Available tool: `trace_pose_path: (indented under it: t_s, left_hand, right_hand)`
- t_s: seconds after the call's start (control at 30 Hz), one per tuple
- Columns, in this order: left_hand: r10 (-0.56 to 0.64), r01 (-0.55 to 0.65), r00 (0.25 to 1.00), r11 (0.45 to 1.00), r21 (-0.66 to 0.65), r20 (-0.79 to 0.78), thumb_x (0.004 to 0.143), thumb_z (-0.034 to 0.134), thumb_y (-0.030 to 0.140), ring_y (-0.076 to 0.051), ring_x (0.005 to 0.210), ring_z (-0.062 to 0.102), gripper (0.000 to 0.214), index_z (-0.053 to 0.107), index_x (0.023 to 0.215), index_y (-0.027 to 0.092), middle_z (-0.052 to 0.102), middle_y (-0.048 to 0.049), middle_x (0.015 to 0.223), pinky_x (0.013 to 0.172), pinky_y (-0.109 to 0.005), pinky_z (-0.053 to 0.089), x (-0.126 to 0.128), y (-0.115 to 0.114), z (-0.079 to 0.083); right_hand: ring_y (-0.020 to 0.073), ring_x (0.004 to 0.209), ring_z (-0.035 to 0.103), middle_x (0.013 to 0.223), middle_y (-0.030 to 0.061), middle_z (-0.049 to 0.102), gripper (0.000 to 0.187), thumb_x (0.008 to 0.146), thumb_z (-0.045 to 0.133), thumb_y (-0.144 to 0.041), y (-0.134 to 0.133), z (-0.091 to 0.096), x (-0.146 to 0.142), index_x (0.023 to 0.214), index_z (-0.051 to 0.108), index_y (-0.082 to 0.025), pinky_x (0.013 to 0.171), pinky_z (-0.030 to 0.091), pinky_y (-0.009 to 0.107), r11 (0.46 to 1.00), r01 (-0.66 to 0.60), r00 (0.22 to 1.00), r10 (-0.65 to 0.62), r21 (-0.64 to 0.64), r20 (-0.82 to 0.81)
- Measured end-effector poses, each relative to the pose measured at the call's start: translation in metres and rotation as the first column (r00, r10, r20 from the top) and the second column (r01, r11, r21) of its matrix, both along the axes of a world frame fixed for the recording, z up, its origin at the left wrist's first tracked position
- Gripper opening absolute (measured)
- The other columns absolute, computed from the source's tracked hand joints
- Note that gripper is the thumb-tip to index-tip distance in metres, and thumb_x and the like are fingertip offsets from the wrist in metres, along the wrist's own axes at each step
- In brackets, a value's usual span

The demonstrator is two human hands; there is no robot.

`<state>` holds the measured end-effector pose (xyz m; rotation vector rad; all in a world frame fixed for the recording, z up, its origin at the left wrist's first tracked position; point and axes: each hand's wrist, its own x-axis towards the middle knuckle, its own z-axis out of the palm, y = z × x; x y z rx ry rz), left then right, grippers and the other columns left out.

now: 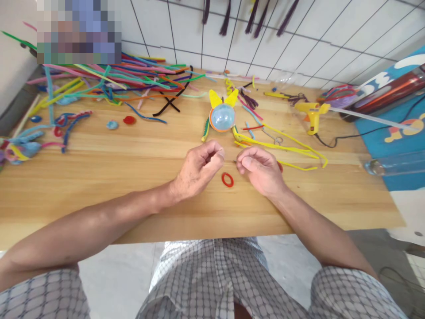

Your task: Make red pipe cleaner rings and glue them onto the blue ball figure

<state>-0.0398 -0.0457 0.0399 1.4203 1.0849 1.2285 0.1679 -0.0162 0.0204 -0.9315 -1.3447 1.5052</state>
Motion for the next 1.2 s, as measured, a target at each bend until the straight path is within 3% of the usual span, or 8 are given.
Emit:
trace_pose_path:
  t_s: [0.23, 0.4, 0.53, 0.67, 0.8, 1.0, 1.07, 1.2]
  left_hand:
    - [0.189, -0.19, 0.981, 0.981, 0.031, 0.045, 0.095, 0.069, 0.037, -0.012, 0.057, 0.034, 0.044, 0.046, 0.06, 0.023, 0.043, 0.0021, 0.059, 0.055, -0.031, 0.028, -0.012, 0.019, 0.015]
    - [0.395, -0.388, 0.919, 0.902, 0.188, 0.002, 0.089, 0.083, 0.029, -0.011, 0.066, 0.043, 0.025, 0.06, 0.083, 0.024, 0.058, 0.0032, 0.078, 0.058, -0.029, 0.032, -0.055, 0.05, 0.008]
    - [0.497, -0.461, 0.831, 0.867, 0.188, -0.252, 0.092, 0.084, 0.024, -0.009, 0.069, 0.041, 0.017, 0.068, 0.086, 0.021, 0.063, 0.0065, 0.078, 0.063, -0.028, 0.031, -0.103, 0.062, -0.014]
    - [0.372, -0.308, 0.793, 0.928, 0.21, -0.483, 0.101, 0.071, 0.029, -0.014, 0.074, 0.052, 0.02, 0.072, 0.083, 0.02, 0.068, 0.0017, 0.078, 0.07, -0.03, 0.039, -0.111, 0.042, -0.024]
    - [0.189, 0.06, 0.716, 0.943, 0.329, -0.672, 0.104, 0.064, 0.028, -0.02, 0.093, 0.07, 0.016, 0.078, 0.102, 0.02, 0.077, -0.0065, 0.104, 0.08, -0.031, 0.053, -0.067, 0.014, -0.025]
    - [0.009, 0.294, 0.405, 0.945, 0.139, -0.914, 0.107, 0.059, 0.028, -0.024, 0.095, 0.074, 0.024, 0.076, 0.121, 0.018, 0.075, -0.0146, 0.122, 0.07, -0.031, 0.054, -0.01, 0.024, -0.031]
    - [-0.026, 0.298, 0.436, 0.947, 0.117, -0.9, 0.108, 0.055, 0.023, -0.023, 0.092, 0.072, 0.023, 0.077, 0.111, 0.016, 0.076, -0.0143, 0.113, 0.07, -0.031, 0.052, -0.007, 0.034, -0.034]
    - [-0.024, 0.151, 0.821, 0.973, 0.176, -0.57, 0.105, 0.059, 0.024, -0.018, 0.084, 0.066, 0.018, 0.071, 0.093, 0.017, 0.072, -0.007, 0.091, 0.076, -0.029, 0.05, -0.011, 0.04, -0.036]
  right_hand:
    - [0.0119, 0.058, 0.053, 0.07, -0.0051, 0.059, 0.052, 0.082, 0.093, -0.059, 0.008, 0.005, 0.006, 0.079, 0.055, -0.024, 0.058, 0.046, 0.028, 0.986, -0.162, 0.984, 0.157, -0.049, -0.086]
    - [0.013, 0.067, 0.061, 0.079, -0.0016, 0.071, 0.03, 0.094, 0.084, -0.046, 0.006, 0.003, 0.011, 0.088, 0.065, -0.023, 0.066, 0.049, 0.028, 0.979, -0.047, 0.987, 0.015, 0.199, 0.161]
    - [0.0147, 0.071, 0.063, 0.084, -0.0002, 0.075, 0.008, 0.102, 0.07, -0.029, 0.006, 0.007, 0.014, 0.1, 0.073, -0.023, 0.067, 0.047, 0.029, 0.885, -0.144, 0.892, -0.078, 0.443, 0.445]
    - [0.0168, 0.074, 0.063, 0.085, 0.0011, 0.074, 0.008, 0.099, 0.069, -0.018, 0.013, 0.002, 0.017, 0.097, 0.075, -0.023, 0.072, 0.049, 0.031, 0.765, -0.237, 0.78, -0.217, 0.598, 0.586]
    - [0.0198, 0.082, 0.068, 0.094, 0.0054, 0.077, 0.011, 0.1, 0.068, -0.017, 0.018, -0.008, 0.016, 0.103, 0.077, -0.022, 0.076, 0.051, 0.032, 0.718, -0.304, 0.719, -0.258, 0.626, 0.646]
    - [0.0223, 0.087, 0.071, 0.093, 0.0063, 0.076, 0.01, 0.103, 0.066, -0.02, 0.018, -0.017, 0.012, 0.105, 0.076, -0.022, 0.081, 0.056, 0.034, 0.674, -0.362, 0.693, -0.266, 0.643, 0.67]
    - [0.0224, 0.087, 0.072, 0.092, 0.0059, 0.076, 0.01, 0.104, 0.067, -0.021, 0.018, -0.019, 0.012, 0.105, 0.076, -0.022, 0.081, 0.058, 0.035, 0.666, -0.35, 0.712, -0.268, 0.659, 0.649]
    - [0.0236, 0.093, 0.075, 0.102, 0.007, 0.079, 0.014, 0.104, 0.07, -0.029, 0.016, -0.016, 0.011, 0.115, 0.075, -0.022, 0.087, 0.061, 0.038, 0.727, -0.208, 0.783, -0.277, 0.654, 0.556]
